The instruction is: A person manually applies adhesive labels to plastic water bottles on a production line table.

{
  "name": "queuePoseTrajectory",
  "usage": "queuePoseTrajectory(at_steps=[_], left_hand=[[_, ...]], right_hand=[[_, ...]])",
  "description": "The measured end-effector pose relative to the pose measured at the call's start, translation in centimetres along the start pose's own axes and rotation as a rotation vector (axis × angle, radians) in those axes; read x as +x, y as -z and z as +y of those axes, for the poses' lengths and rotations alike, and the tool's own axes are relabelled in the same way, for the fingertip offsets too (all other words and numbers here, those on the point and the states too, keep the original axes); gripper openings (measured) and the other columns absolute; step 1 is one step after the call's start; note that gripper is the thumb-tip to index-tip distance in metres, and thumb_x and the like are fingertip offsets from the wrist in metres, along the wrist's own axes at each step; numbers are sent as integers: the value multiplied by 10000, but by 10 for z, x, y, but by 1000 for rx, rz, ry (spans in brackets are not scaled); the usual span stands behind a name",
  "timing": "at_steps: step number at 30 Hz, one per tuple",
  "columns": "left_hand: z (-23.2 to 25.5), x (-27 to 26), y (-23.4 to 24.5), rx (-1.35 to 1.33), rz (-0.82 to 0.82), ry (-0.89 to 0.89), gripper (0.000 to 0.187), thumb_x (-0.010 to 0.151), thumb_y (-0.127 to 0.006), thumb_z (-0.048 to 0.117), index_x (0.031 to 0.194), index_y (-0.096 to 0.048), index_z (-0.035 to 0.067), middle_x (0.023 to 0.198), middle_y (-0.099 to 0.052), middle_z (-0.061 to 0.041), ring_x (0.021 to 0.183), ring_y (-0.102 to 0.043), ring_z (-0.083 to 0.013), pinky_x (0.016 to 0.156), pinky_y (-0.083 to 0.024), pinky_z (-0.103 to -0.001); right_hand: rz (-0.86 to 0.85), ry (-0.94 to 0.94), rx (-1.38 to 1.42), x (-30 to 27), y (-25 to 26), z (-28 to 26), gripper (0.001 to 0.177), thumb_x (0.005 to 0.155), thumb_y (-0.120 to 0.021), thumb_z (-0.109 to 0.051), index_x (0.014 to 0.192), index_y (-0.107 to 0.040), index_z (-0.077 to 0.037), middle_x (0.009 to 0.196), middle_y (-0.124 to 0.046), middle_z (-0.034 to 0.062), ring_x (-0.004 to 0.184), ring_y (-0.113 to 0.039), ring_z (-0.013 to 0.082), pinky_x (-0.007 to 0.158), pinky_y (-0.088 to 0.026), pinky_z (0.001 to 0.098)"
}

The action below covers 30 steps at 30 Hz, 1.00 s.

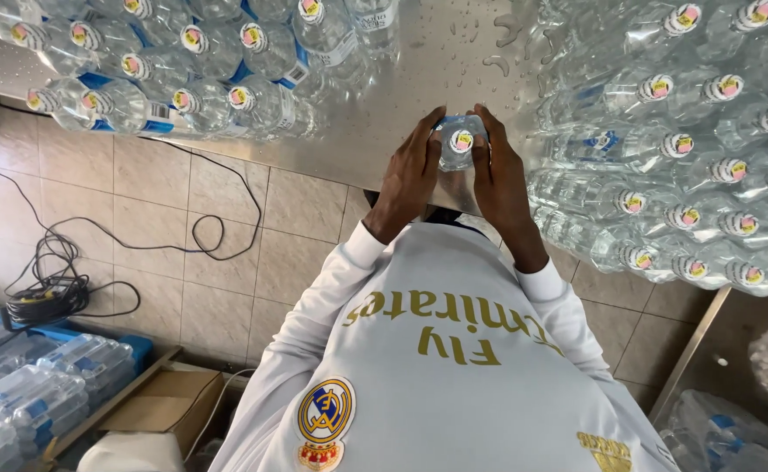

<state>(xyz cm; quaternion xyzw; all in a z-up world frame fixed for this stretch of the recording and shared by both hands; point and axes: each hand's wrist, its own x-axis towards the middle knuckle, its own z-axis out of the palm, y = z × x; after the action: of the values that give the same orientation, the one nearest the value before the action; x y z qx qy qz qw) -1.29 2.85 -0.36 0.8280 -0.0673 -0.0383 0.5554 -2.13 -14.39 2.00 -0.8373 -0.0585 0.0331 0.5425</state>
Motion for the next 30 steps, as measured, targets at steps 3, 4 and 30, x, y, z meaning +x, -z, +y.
queuePoseTrajectory(at_steps=[3, 4, 30], left_hand=[[-4, -2, -1, 40, 9, -21, 449, 1184, -411, 97, 1625, -488, 121, 1522, -653, -240, 1388, -648, -491, 1111, -566, -641], [-4, -5, 0, 53, 9, -32, 449, 1181, -415, 95, 1624, -489, 103, 1527, -643, -257, 1389, -643, -504, 1112, -566, -639], [-28, -8, 3, -369, -41, 70, 528, 1243, -364, 372, 1656, -497, 72, 1648, -553, -225, 1556, -482, -453, 1311, -367, -590]], right_hand=[[16, 4, -5, -1, 0, -10, 443, 1250, -372, -206, 1649, -409, -18, 1576, -564, 316, 1490, -488, 531, 1226, -395, 668], [29, 2, 1, -3, 0, -15, 445, 1250, -376, -209, 1650, -408, -16, 1588, -552, 318, 1503, -473, 531, 1236, -385, 667], [48, 27, 126, -11, -12, 31, 598, 1244, -307, -414, 1635, -406, 27, 1607, -508, 355, 1518, -445, 543, 1271, -337, 666]])
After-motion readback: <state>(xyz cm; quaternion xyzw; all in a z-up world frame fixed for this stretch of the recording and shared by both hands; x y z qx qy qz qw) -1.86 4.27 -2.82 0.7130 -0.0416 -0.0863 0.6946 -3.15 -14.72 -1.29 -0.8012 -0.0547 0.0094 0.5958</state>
